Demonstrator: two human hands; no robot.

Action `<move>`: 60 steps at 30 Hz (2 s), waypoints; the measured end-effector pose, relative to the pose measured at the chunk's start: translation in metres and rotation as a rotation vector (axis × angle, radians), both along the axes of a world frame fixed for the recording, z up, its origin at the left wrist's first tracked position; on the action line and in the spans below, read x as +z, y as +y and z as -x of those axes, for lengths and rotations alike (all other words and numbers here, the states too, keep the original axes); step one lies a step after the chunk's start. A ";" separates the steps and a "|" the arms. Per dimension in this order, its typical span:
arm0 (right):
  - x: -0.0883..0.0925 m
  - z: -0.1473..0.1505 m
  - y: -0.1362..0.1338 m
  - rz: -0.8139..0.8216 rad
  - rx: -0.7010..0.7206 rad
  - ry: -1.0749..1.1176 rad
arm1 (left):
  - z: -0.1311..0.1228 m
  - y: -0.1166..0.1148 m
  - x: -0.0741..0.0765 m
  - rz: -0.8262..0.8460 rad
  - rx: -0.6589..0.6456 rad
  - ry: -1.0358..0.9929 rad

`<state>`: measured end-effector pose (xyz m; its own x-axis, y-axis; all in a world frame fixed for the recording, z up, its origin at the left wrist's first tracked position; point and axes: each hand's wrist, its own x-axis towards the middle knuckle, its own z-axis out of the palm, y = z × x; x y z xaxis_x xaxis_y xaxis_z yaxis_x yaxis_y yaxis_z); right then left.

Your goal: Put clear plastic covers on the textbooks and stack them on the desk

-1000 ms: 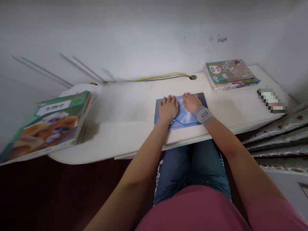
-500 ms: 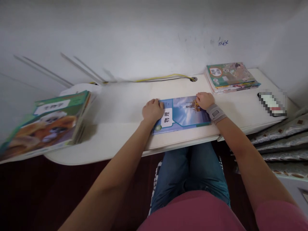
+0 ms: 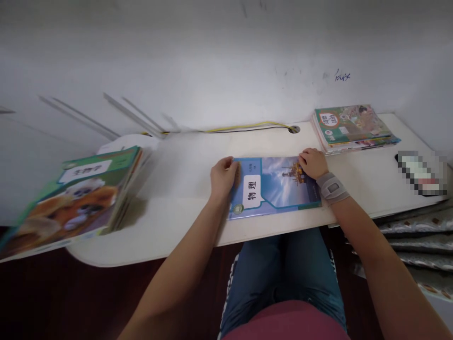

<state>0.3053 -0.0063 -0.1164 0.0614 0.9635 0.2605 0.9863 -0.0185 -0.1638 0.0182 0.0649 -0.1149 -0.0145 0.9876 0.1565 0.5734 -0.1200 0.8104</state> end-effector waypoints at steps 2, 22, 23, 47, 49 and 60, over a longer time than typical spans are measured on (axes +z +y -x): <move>-0.001 -0.003 0.001 -0.017 0.013 0.039 | -0.001 0.003 0.000 0.025 -0.005 -0.257; 0.010 -0.034 0.003 -0.141 0.131 1.118 | 0.007 0.009 0.015 0.257 -0.170 -0.795; 0.010 -0.033 0.003 -0.145 0.122 1.157 | 0.007 0.009 0.015 0.253 -0.169 -0.792; -0.007 -0.013 0.017 -0.020 -0.329 0.177 | -0.012 0.007 0.013 0.120 -0.010 0.668; -0.006 -0.013 0.018 0.026 -0.334 0.142 | -0.014 0.005 0.018 0.103 0.022 0.698; 0.003 -0.011 0.020 0.110 -0.351 0.107 | -0.083 -0.004 0.030 -0.053 -0.417 0.784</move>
